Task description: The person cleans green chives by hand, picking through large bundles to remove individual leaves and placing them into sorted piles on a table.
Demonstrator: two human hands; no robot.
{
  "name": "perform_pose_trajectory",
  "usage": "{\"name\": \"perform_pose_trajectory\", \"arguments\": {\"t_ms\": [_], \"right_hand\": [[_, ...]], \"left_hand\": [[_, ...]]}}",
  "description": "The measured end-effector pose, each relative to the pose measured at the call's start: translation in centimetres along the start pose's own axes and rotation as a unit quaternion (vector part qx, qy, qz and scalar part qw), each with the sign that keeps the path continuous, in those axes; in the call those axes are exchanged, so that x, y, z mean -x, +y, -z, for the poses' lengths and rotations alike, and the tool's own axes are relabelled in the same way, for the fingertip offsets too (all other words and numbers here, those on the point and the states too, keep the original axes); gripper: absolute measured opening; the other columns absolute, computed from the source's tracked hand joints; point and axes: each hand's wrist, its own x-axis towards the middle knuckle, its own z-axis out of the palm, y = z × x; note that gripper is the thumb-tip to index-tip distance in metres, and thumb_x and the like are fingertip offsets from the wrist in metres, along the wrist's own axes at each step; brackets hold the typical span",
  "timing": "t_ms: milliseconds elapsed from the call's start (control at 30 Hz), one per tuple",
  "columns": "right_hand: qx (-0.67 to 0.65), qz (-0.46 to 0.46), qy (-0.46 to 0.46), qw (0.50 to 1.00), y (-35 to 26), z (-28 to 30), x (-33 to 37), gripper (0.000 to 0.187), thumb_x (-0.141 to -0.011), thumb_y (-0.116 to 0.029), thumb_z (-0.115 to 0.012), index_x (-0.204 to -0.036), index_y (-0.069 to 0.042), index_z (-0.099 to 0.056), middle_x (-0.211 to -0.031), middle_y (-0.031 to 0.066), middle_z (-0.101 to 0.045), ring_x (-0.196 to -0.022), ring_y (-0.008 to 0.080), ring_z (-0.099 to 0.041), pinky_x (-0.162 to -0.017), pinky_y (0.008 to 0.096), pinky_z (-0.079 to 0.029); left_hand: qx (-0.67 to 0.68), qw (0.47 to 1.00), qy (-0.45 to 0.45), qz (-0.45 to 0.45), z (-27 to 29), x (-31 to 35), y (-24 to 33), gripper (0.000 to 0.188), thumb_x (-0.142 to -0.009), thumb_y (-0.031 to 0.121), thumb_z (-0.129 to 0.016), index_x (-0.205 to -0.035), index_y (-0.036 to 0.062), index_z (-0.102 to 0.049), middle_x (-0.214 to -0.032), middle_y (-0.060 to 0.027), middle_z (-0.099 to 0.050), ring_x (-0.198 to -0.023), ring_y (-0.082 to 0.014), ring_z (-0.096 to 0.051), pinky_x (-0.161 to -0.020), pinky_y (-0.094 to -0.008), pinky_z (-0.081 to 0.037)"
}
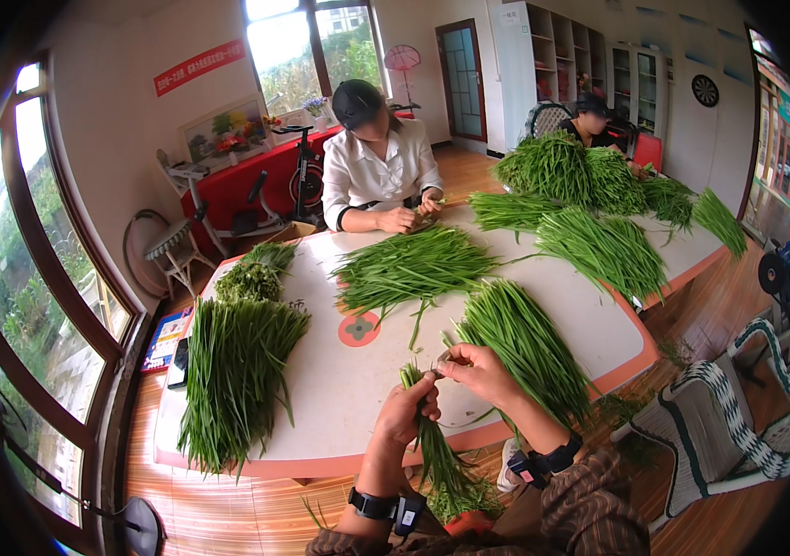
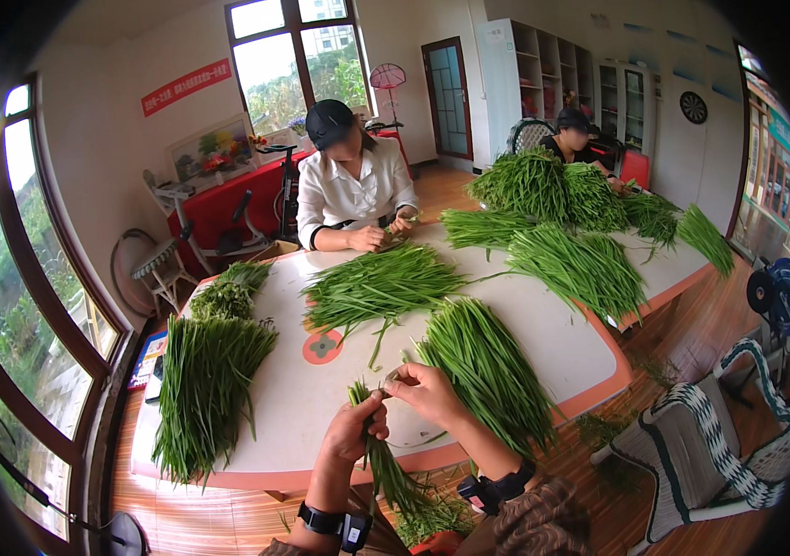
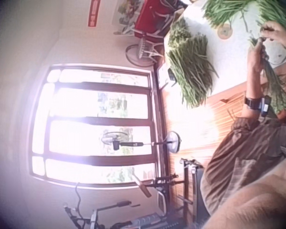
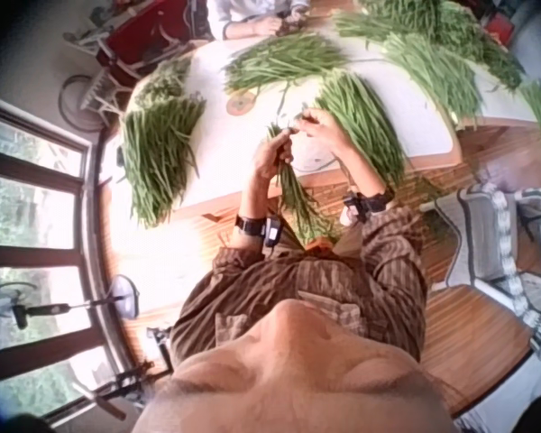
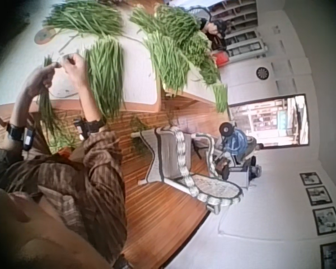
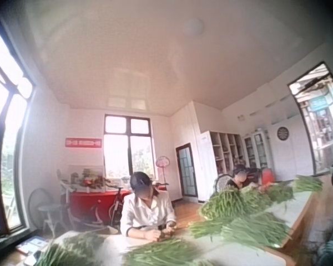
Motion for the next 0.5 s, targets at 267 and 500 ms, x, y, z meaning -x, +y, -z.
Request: {"name": "perform_pose_trajectory", "arguments": {"t_ms": [267,500], "right_hand": [[0.112,-0.020,-0.075,0.991,-2.8,1.7,0.7,0.016,-0.080,-0.012,-0.061,-0.090,0.001,-0.060,-0.068,0.0029,-0.059,-0.059,0.0079,-0.051,-0.056,0.0224,-0.042],[0.296,0.144,-0.061,0.942,-5.6,1.0,1.2,0.020,-0.076,-0.008,-0.060,-0.096,-0.002,-0.060,-0.083,0.0120,-0.061,-0.078,0.0264,-0.059,-0.070,0.0325,-0.047]], "left_hand": [[-0.110,0.994,-0.009,-0.022,-0.2,1.8,1.9,0.023,-0.086,0.017,-0.053,-0.095,-0.0040,-0.054,-0.058,0.0016,-0.040,-0.047,-0.0099,-0.038,-0.047,-0.0248,-0.037],[-0.142,0.990,-0.012,-0.016,-0.7,2.4,2.6,0.023,-0.085,0.018,-0.056,-0.091,-0.0043,-0.053,-0.059,-0.0004,-0.044,-0.046,-0.0099,-0.041,-0.046,-0.0251,-0.038]]}}
